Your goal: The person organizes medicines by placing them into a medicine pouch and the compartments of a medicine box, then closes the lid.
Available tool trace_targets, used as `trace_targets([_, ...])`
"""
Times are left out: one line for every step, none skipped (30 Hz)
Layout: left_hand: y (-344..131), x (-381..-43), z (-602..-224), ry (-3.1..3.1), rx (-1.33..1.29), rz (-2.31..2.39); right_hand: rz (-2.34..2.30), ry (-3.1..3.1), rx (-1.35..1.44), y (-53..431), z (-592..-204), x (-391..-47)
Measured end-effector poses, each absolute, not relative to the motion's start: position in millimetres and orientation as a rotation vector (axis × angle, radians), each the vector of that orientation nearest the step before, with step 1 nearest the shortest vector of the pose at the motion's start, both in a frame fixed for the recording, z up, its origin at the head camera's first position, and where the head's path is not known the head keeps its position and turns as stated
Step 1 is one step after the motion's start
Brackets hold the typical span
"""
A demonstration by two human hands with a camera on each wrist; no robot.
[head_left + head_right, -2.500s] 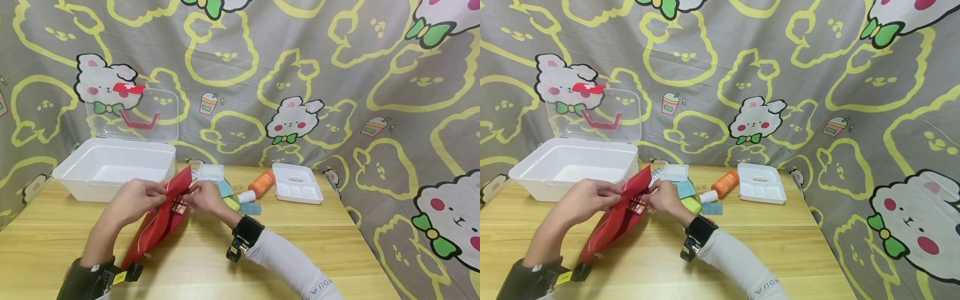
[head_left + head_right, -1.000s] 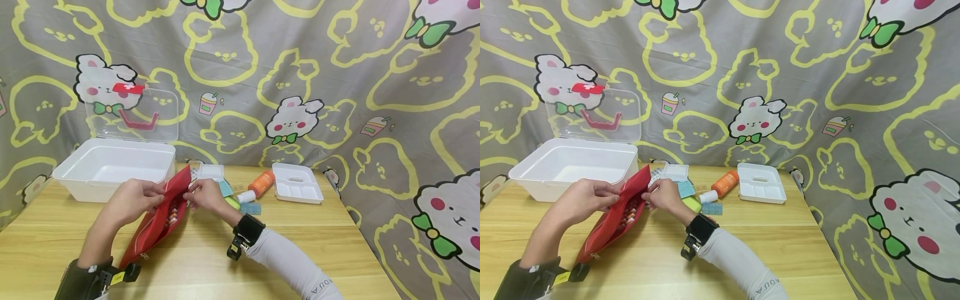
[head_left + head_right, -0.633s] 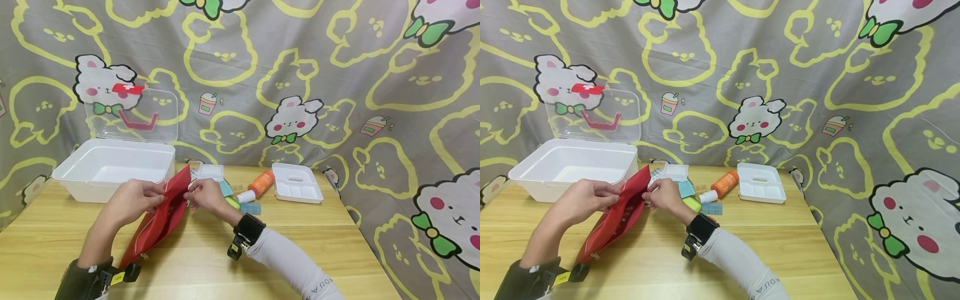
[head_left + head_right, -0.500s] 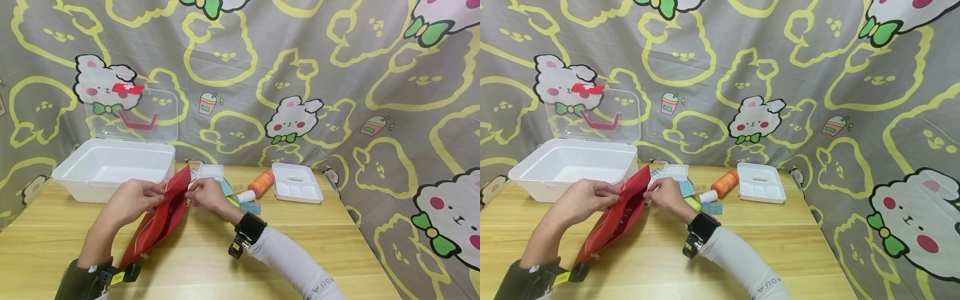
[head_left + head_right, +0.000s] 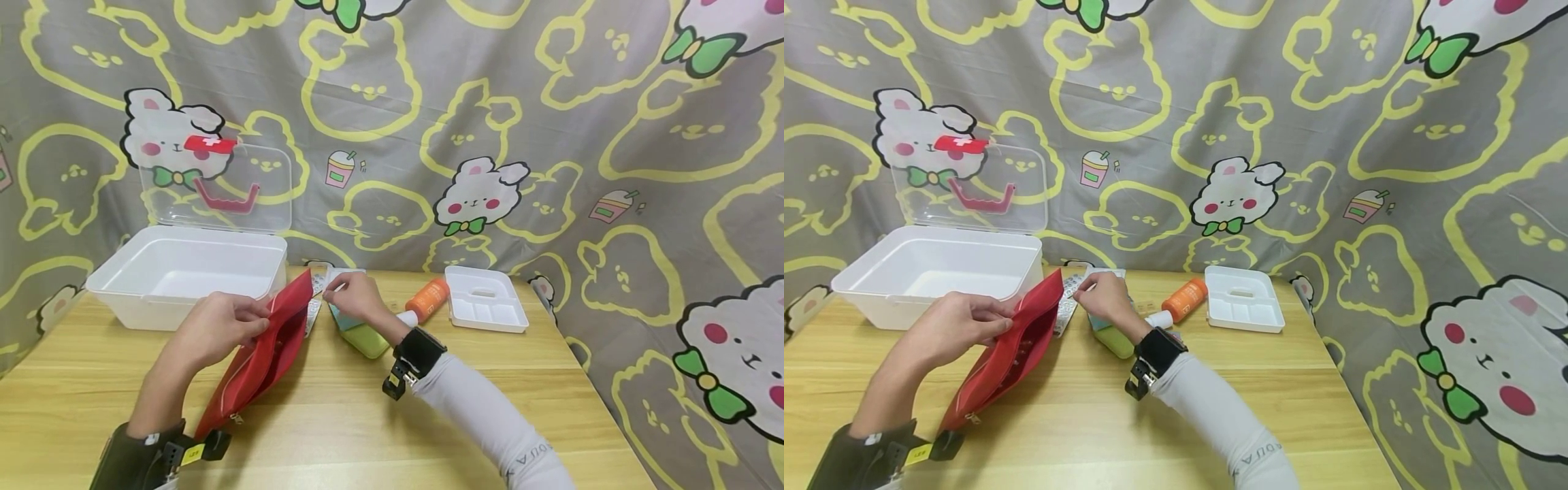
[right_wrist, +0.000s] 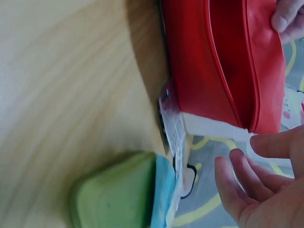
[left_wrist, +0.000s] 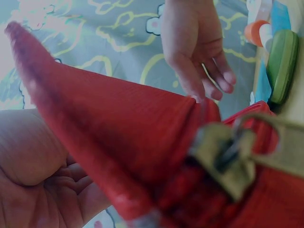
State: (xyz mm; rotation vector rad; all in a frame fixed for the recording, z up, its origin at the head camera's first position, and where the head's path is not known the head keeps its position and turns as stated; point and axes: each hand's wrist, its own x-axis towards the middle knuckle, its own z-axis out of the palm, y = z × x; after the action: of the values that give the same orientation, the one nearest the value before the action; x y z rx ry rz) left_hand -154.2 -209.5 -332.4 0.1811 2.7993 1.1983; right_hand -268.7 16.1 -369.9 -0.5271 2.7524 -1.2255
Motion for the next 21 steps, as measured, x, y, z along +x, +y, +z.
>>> trace_targets([-209, -154, -332, 2.797, 0.179, 1.200, -1.203, 2.775, -0.531, 17, -369, -271])
trace_targets([-209, -154, -332, 2.795, 0.177, 1.200, -1.177, 2.800, -0.527, 17, -367, -273])
trace_targets([-209, -154, -332, 2.795, 0.176, 1.201, -1.152, 2.825, -0.525, 18, -366, -275])
trace_targets([-209, -154, -332, 2.795, 0.176, 1.202, -1.139, 2.841, -0.516, 18, -364, -277])
trace_targets([-209, -154, -332, 2.795, 0.176, 1.203, -1.121, 2.857, -0.500, 19, -362, -279])
trace_targets([-209, -154, -332, 2.798, 0.177, 1.201, -1.106, 2.871, -0.487, 19, -361, -280])
trace_targets([-209, -154, -332, 2.800, 0.178, 1.199, -1.088, 2.886, -0.476, 19, -360, -282])
trace_targets([-210, -154, -332, 2.801, 0.178, 1.199, -1.075, 2.891, -0.458, 18, -359, -284])
trace_targets([-210, -154, -333, 2.800, 0.179, 1.200, -1.068, 2.897, -0.448, 18, -359, -286])
trace_targets([-210, -154, -333, 2.801, 0.180, 1.200, -1.059, 2.899, -0.435, 17, -358, -288])
trace_targets([-210, -154, -333, 2.800, 0.180, 1.200, -1.050, 2.903, -0.426, 16, -359, -290])
trace_targets([-210, -154, -333, 2.801, 0.180, 1.200, -1.044, 2.904, -0.419, 16, -359, -292])
trace_targets([-210, -154, -333, 2.799, 0.180, 1.202, -1.036, 2.905, -0.411, 15, -359, -293])
trace_targets([-210, -154, -334, 2.799, 0.180, 1.204, -1.031, 2.909, -0.406, 14, -360, -295])
trace_targets([-210, -154, -334, 2.799, 0.179, 1.204, -1.023, 2.916, -0.401, 13, -361, -297])
trace_targets([-210, -154, -334, 2.800, 0.178, 1.202, -1.012, 2.919, -0.391, 12, -361, -299])
trace_targets([-210, -154, -334, 2.799, 0.176, 1.202, -1.004, 2.924, -0.381, 11, -362, -301])
trace_targets([-210, -154, -334, 2.798, 0.176, 1.203, -0.995, 2.929, -0.373, 10, -362, -302])
trace_targets([-210, -154, -333, 2.797, 0.175, 1.204, -0.986, 2.935, -0.366, 9, -363, -303])
trace_targets([-209, -154, -333, 2.796, 0.175, 1.204, -0.982, 2.941, -0.361, 8, -364, -305])
trace_targets([-209, -154, -333, 2.796, 0.177, 1.205, -0.979, 2.940, -0.354, 7, -365, -306])
